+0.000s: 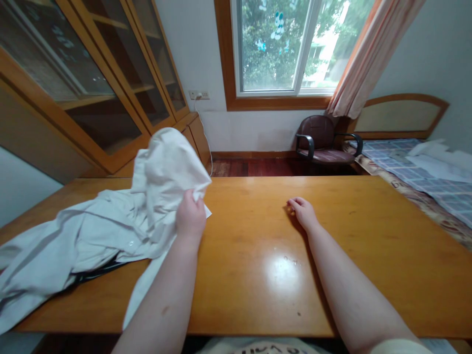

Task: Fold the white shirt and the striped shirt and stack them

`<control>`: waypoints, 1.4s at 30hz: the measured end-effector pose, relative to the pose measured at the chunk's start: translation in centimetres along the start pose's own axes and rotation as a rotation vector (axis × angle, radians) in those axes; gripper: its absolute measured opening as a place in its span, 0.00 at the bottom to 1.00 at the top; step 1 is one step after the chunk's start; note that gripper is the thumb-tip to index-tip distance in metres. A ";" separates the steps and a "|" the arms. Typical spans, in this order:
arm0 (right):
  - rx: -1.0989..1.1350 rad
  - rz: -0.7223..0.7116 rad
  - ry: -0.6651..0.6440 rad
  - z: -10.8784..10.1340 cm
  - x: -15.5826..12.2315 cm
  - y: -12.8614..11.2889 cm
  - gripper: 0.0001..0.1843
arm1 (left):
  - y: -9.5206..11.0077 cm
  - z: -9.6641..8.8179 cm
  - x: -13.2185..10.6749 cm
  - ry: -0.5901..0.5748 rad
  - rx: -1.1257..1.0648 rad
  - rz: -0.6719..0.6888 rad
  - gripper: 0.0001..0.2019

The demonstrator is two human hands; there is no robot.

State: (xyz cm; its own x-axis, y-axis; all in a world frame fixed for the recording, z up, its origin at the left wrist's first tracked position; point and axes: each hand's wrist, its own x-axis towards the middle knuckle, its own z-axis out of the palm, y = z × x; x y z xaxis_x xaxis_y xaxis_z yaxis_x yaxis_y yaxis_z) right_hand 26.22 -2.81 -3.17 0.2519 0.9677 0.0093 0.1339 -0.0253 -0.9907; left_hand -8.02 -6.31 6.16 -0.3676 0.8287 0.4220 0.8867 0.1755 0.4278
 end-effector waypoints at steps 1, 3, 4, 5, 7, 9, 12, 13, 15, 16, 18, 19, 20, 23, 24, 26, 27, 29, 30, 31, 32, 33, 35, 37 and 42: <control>0.001 -0.001 0.000 0.0 0.0 0.0 0.19 | 1.3 1.2 -1.0 -0.113 -0.055 0.052 0.13; -0.003 -0.003 0.001 0.0 0.0 0.0 0.19 | 3.3 3.7 -3.0 -0.337 -0.112 0.162 0.12; -0.007 -0.004 0.001 0.0 0.0 0.0 0.19 | 4.1 4.8 -4.1 -0.450 -0.110 0.206 0.12; -0.012 -0.004 -0.001 0.0 0.1 0.0 0.19 | 4.7 5.6 -5.0 -0.538 -0.095 0.260 0.12; -0.024 -0.001 -0.006 0.1 0.1 0.0 0.19 | 5.6 6.5 -6.7 -0.648 -0.045 0.368 0.11; -0.037 0.001 -0.013 0.2 0.1 0.1 0.18 | 6.2 6.3 -7.8 -0.686 -0.044 0.485 0.11; -0.057 -0.007 -0.020 0.2 0.1 0.3 0.18 | 6.5 4.7 -8.4 -0.672 -0.167 0.662 0.16; -0.063 -0.012 -0.021 0.2 0.2 0.4 0.17 | 6.5 4.1 -8.3 -0.630 -0.191 0.695 0.18; -0.076 -0.017 -0.025 0.2 0.2 0.5 0.17 | 6.2 3.2 -7.9 -0.451 -0.136 0.638 0.20; -0.082 -0.017 -0.026 0.2 0.2 0.6 0.17 | 6.0 3.0 -7.7 -0.334 -0.058 0.551 0.22; -0.094 -0.014 -0.025 0.2 0.2 0.6 0.17 | 5.3 3.3 -7.1 -0.152 0.124 0.344 0.29; -0.103 -0.013 -0.023 0.2 0.1 0.6 0.17 | 5.0 3.6 -6.8 -0.130 0.196 0.268 0.34; -0.117 -0.015 -0.022 0.2 0.1 0.5 0.17 | 4.6 4.1 -6.5 -0.161 0.247 0.221 0.38; -0.183 -0.035 -0.025 0.3 -0.1 0.4 0.18 | 3.8 5.5 -6.0 -0.380 0.308 0.208 0.39; -0.206 -0.043 -0.027 0.3 -0.2 0.3 0.17 | 3.7 5.8 -5.9 -0.448 0.318 0.227 0.35; -0.230 -0.054 -0.031 0.4 -0.3 0.3 0.17 | 3.9 6.1 -5.8 -0.554 0.330 0.275 0.24; -0.231 -0.058 -0.029 0.4 -0.3 0.3 0.17 | 4.0 6.1 -5.8 -0.595 0.323 0.297 0.19; -0.230 -0.064 -0.018 0.4 -0.2 0.3 0.17 | 4.4 5.9 -5.8 -0.669 0.270 0.338 0.14; -0.228 -0.068 -0.009 0.4 -0.2 0.4 0.17 | 4.5 5.8 -5.9 -0.696 0.223 0.360 0.13; -0.227 -0.071 0.003 0.4 -0.1 0.4 0.17 | 4.7 5.6 -6.0 -0.718 0.165 0.381 0.12; -0.228 -0.074 0.018 0.5 0.0 0.5 0.17 | 4.8 5.5 -6.1 -0.741 0.099 0.393 0.12; -0.229 -0.074 0.033 0.5 0.0 0.5 0.16 | 4.9 5.3 -6.2 -0.764 0.026 0.395 0.11; -0.225 -0.062 0.063 0.5 0.0 0.5 0.16 | 5.1 5.0 -6.5 -0.818 -0.137 0.368 0.12; -0.194 -0.027 0.069 0.6 0.0 0.3 0.17 | 5.3 4.8 -6.8 -0.881 -0.303 0.310 0.12; 0.188 0.126 -0.037 0.7 -0.2 -0.6 0.20 | 5.5 4.5 -7.0 -1.006 -0.564 0.081 0.12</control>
State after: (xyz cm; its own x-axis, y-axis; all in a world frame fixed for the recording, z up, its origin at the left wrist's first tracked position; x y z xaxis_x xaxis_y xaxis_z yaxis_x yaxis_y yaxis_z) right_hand 25.43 -2.85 -2.70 0.2192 0.9686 -0.1176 -0.0783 -0.1027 -0.9916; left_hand 0.74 -8.76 1.92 0.2988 0.9199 -0.2541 0.5528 0.0502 0.8318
